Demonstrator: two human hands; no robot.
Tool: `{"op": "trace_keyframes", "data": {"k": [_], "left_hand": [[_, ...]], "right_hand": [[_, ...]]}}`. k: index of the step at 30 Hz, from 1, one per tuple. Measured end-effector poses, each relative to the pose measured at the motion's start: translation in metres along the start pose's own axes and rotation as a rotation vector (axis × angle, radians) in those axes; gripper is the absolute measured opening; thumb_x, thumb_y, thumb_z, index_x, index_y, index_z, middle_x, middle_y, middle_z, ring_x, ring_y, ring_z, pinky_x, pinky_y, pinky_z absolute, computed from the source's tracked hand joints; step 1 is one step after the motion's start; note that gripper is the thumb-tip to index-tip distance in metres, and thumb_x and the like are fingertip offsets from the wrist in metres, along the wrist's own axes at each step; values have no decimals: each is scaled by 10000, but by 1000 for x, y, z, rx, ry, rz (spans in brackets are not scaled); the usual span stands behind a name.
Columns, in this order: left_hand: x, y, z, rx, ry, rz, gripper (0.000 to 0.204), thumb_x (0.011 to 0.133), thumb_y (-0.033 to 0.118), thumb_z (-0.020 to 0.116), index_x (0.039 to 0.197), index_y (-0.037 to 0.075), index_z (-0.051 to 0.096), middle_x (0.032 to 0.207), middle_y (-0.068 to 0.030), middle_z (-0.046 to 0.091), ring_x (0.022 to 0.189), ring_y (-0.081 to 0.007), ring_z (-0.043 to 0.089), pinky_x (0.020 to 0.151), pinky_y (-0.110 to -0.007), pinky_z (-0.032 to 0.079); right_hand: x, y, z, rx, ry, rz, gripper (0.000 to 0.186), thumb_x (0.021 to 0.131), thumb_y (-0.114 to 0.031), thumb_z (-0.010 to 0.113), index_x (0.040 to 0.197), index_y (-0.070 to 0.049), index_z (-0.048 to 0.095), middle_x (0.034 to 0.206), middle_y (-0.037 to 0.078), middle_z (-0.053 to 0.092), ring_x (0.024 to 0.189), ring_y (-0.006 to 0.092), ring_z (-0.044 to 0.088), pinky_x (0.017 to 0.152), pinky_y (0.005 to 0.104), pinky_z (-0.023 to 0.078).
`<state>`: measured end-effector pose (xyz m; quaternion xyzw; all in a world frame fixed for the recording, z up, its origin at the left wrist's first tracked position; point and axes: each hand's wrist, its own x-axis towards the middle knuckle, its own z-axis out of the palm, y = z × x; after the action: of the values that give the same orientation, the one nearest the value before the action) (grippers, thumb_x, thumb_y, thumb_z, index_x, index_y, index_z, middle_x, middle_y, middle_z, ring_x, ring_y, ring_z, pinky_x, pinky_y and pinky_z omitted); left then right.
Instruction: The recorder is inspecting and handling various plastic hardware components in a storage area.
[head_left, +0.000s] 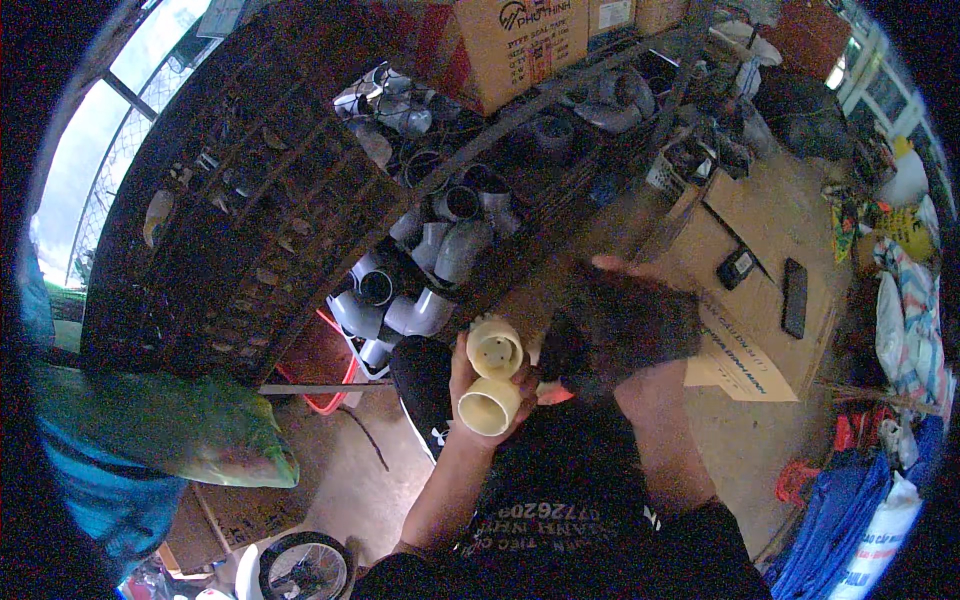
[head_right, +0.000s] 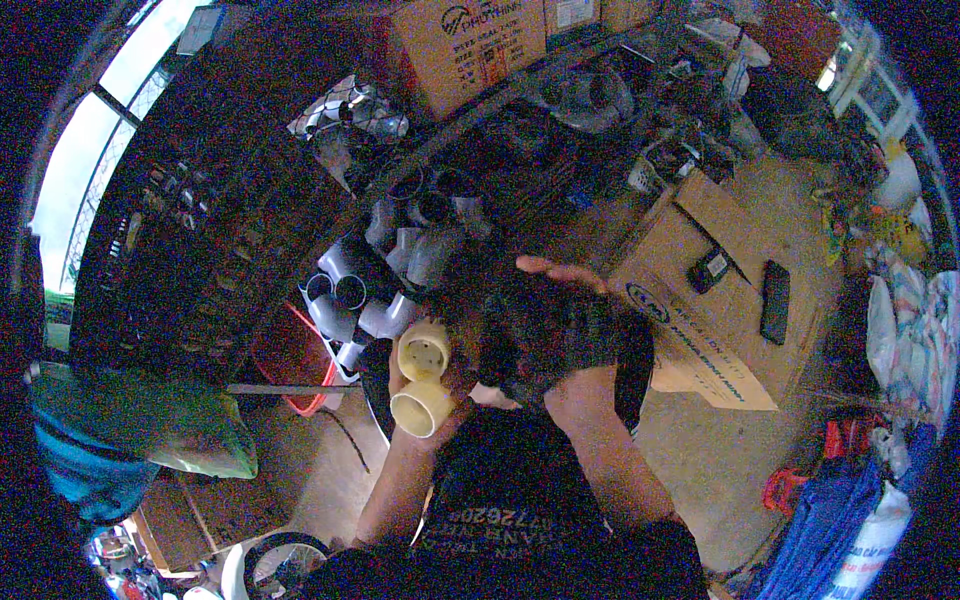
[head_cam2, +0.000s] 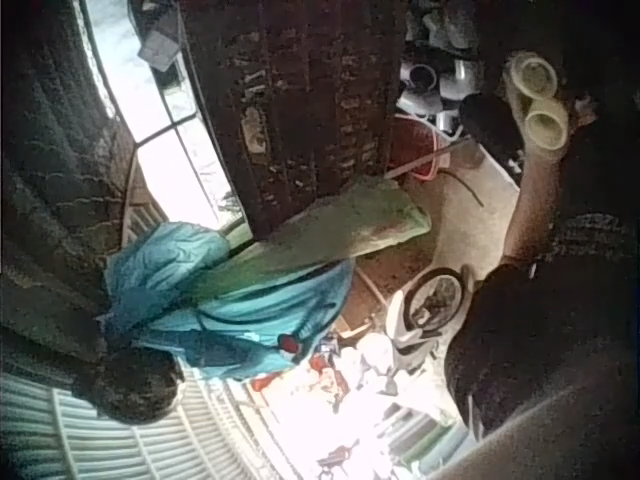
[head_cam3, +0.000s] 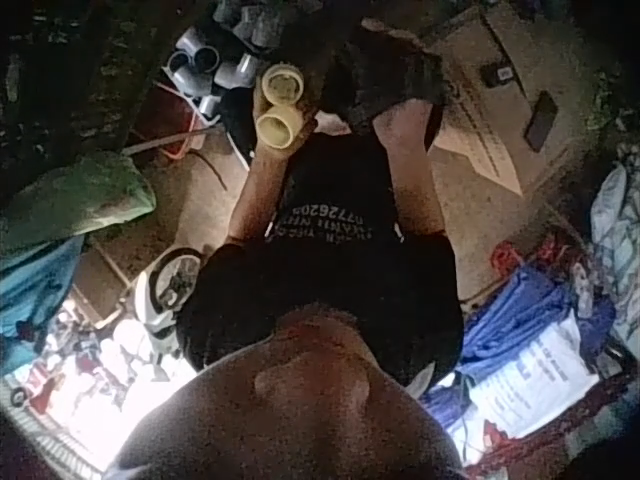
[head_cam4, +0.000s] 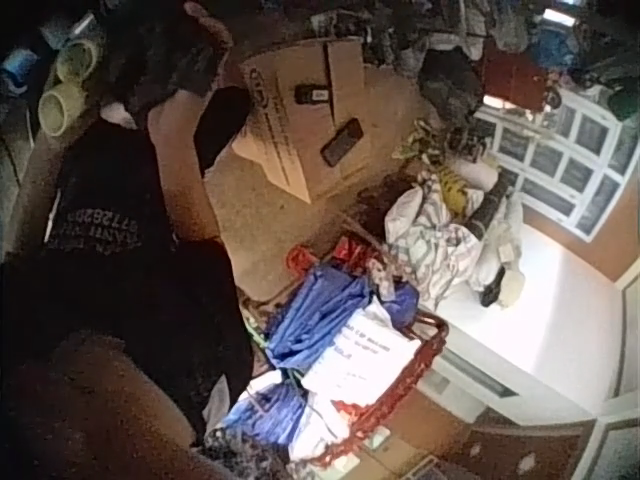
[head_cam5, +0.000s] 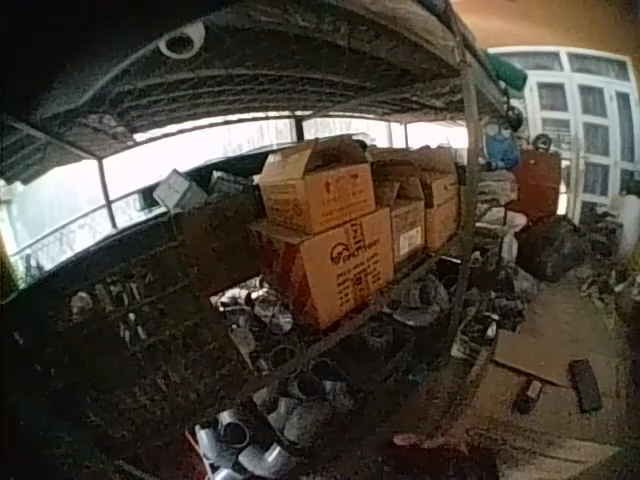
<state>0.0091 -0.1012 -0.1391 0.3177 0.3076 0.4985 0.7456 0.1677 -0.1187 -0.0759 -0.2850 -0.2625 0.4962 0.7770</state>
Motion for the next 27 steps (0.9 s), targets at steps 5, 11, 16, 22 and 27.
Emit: {"op": "trace_keyframes", "data": {"k": [5, 11, 16, 22, 27], "left_hand": [[3, 13, 1, -428, -11, -248, 581, 845, 604, 311, 1017, 88, 514, 732, -134, 561, 558, -242, 568, 365, -312, 485], [4, 6, -8, -248, 6, -187, 545, 845, 584, 354, 1025, 95, 516, 726, -121, 577, 576, -241, 587, 362, -314, 491], [-4, 3, 6, -370, 23, -266, 429, 887, 417, 401, 1169, 98, 453, 1051, -98, 573, 976, -236, 562, 838, -387, 479], [-7, -10, -9, -276, 65, -216, 504, 851, 505, 388, 1107, 84, 496, 961, -134, 599, 704, -265, 635, 448, -344, 545], [-3, 1, -5, -425, 136, -291, 532, 838, 520, 407, 1132, 80, 456, 930, -118, 611, 674, -241, 639, 421, -335, 545]], "right_hand": [[-1, 13, -2, 244, 66, 162, 187, 866, -112, 443, 1049, -72, 456, 1133, 138, 518, 1103, 238, 462, 963, 366, 359], [-10, 31, -8, -66, 0, 62, 247, 814, -136, 543, 1030, -96, 429, 1135, 138, 510, 1099, 229, 464, 938, 381, 373], [-5, 36, 9, -903, -492, -348, 403, 667, -192, 631, 1021, -86, 469, 1074, 143, 524, 1040, 276, 497, 877, 380, 389], [-1, 51, -11, -1010, -688, -148, 448, 610, -146, 621, 1036, -56, 513, 1065, 147, 537, 1010, 332, 514, 887, 390, 383], [-1, 50, 1, -591, -561, 37, 421, 710, -89, 661, 1107, -61, 524, 1185, 130, 526, 1120, 246, 488, 980, 364, 345]]}}
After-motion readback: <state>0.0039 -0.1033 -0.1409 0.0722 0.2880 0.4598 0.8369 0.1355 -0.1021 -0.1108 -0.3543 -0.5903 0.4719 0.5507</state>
